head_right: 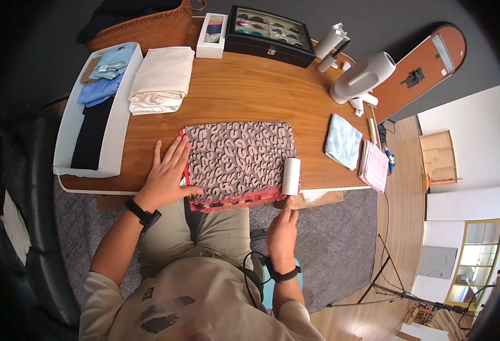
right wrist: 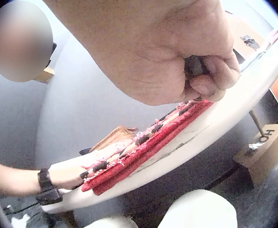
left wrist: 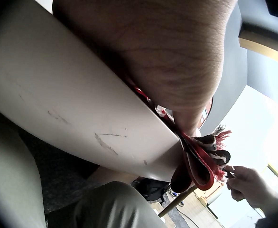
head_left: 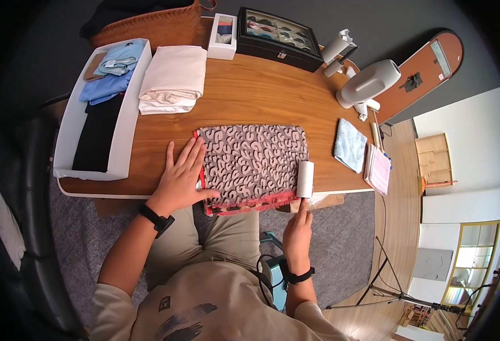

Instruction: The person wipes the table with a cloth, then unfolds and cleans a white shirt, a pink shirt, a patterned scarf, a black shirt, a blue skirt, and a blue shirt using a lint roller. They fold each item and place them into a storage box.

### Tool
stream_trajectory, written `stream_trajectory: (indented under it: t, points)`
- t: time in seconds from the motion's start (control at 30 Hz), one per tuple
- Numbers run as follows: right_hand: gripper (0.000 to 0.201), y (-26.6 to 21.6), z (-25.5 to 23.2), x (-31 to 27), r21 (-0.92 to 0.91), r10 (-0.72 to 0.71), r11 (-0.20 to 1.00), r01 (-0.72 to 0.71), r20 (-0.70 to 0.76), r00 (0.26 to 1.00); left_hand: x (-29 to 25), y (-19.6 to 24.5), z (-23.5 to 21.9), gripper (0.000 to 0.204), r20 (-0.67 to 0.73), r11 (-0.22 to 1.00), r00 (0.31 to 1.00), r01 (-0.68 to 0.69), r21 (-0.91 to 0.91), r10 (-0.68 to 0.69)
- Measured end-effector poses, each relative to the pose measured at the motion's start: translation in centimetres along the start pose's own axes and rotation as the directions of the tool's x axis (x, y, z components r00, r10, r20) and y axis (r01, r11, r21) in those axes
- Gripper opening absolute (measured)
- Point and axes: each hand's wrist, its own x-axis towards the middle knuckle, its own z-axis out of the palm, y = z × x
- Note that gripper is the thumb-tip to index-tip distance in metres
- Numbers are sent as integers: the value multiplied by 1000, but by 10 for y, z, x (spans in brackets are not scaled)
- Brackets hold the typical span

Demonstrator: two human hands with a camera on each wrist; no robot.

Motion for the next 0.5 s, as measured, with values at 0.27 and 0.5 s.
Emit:
stream_trajectory:
  t: [0.27,0.5]
  points:
    - [62,5,-4,2,-16,31,999,-31,-30,999,0,0,0,133,6,1000,1000,0,7,0]
    - [66,34,-8,2,-56,8,998,-13,-92,996,0,-1,0,133,4,1000,1000,0,5,0]
